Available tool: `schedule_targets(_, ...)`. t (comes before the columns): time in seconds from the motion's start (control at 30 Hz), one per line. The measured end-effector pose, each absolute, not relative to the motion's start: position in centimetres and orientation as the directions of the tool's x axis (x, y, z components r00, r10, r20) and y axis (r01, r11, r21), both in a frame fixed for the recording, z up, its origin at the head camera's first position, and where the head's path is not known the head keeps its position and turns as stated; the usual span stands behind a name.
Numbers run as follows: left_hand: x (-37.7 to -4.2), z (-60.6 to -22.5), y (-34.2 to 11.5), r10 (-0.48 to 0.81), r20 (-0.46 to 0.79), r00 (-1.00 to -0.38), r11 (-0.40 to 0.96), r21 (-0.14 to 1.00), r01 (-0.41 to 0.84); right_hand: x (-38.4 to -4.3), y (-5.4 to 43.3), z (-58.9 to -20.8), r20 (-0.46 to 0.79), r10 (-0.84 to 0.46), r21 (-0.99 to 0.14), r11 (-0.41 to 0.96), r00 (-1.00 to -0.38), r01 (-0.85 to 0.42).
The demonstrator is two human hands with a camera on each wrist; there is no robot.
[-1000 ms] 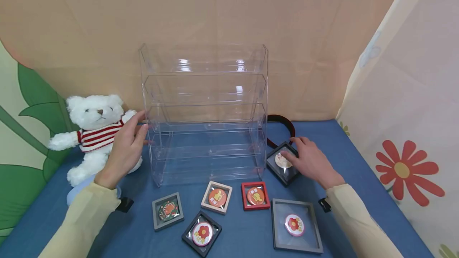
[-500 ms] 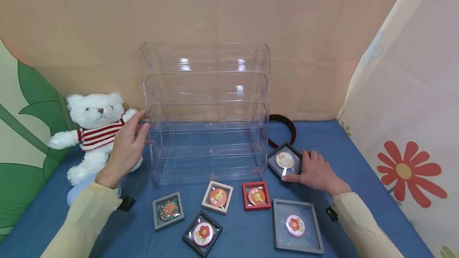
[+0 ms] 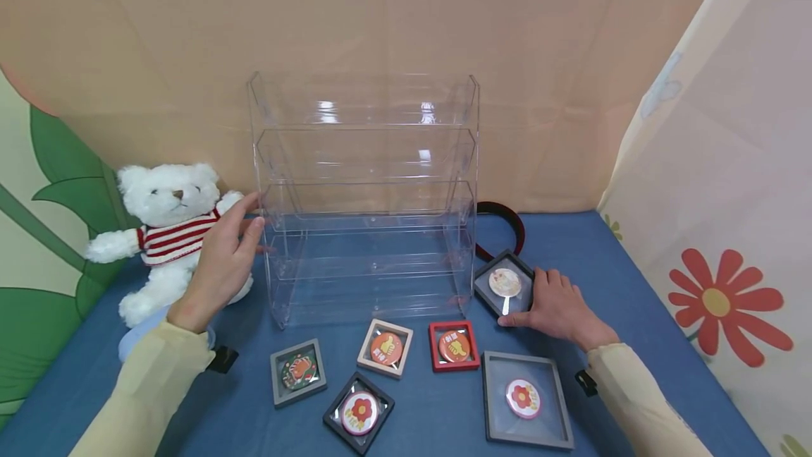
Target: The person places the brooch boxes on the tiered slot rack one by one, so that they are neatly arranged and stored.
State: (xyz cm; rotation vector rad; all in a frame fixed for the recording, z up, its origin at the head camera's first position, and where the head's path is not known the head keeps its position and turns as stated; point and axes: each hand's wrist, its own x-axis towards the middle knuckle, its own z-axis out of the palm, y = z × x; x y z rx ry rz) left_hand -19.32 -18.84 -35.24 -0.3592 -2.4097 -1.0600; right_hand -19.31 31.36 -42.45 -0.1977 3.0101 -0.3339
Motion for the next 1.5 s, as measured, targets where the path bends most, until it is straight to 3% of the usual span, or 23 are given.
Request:
schedule_targets(0.67, -19.4, -35.1, -18.8, 0.058, 0.520, -0.853, 0.670, 0.613, 0.419, -19.7, 32.7, -41.3, -0.173, -0.161, -0.356, 0.930, -0.972, -0.091)
schedule_targets(0.93, -19.3, -35.0, -18.8, 0.052, 0.513, -0.857, 0.681, 0.609, 0.406, -19.2, 34.2, -40.3, -0.107, -0.241, -0.431, 0.886, -0.965, -0.173)
schedule_targets(1.5, -19.3, -35.1, -18.8, 0.057, 0.512, -0.857, 0.680, 0.609, 0.410, -17.7, 35.0, -39.5, 0.019, -0.187, -0.543, 0.823, -0.982, -0.167)
